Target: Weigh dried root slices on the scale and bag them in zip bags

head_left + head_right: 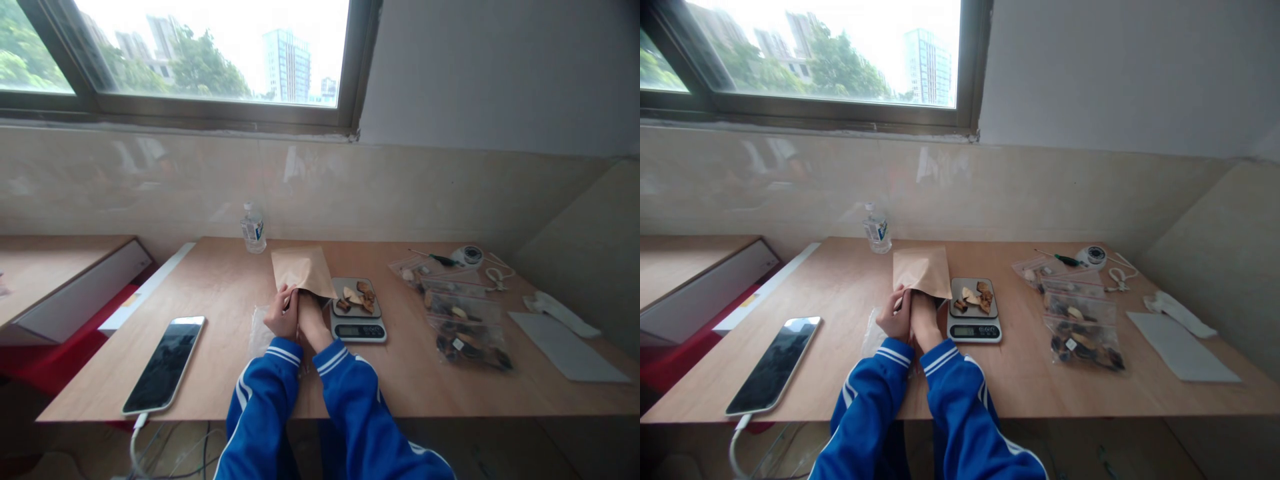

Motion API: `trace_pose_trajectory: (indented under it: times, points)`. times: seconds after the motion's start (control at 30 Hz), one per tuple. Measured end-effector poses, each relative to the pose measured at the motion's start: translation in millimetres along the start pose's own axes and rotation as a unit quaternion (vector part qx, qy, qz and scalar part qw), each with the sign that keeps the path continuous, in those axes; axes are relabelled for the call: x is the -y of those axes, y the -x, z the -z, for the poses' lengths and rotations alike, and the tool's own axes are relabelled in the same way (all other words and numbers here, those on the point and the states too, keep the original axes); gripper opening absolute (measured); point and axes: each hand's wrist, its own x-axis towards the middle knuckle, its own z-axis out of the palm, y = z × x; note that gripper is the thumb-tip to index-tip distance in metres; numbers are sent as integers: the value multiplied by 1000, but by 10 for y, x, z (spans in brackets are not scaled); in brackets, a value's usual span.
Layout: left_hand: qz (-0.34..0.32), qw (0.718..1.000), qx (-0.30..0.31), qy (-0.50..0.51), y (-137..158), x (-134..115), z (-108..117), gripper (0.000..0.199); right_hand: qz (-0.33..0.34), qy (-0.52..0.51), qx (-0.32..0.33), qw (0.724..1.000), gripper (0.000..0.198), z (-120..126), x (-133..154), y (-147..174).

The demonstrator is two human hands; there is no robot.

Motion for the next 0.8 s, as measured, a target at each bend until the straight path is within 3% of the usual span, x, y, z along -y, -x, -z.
trace_pose_trajectory:
  times: [0.13,0.47,0.8]
  points:
    - [0,1000,4,-3,6,8,4,11,-5,-25,-23,999,36,23,-21,209]
    - [0,1000,-4,-12,-54,-93,29,15,65,-119,-109,985,27,244,-97,612]
    - [-13,1000,-13,4,-64,-126,43,12,33,-326,-206,922,24,500,-214,853]
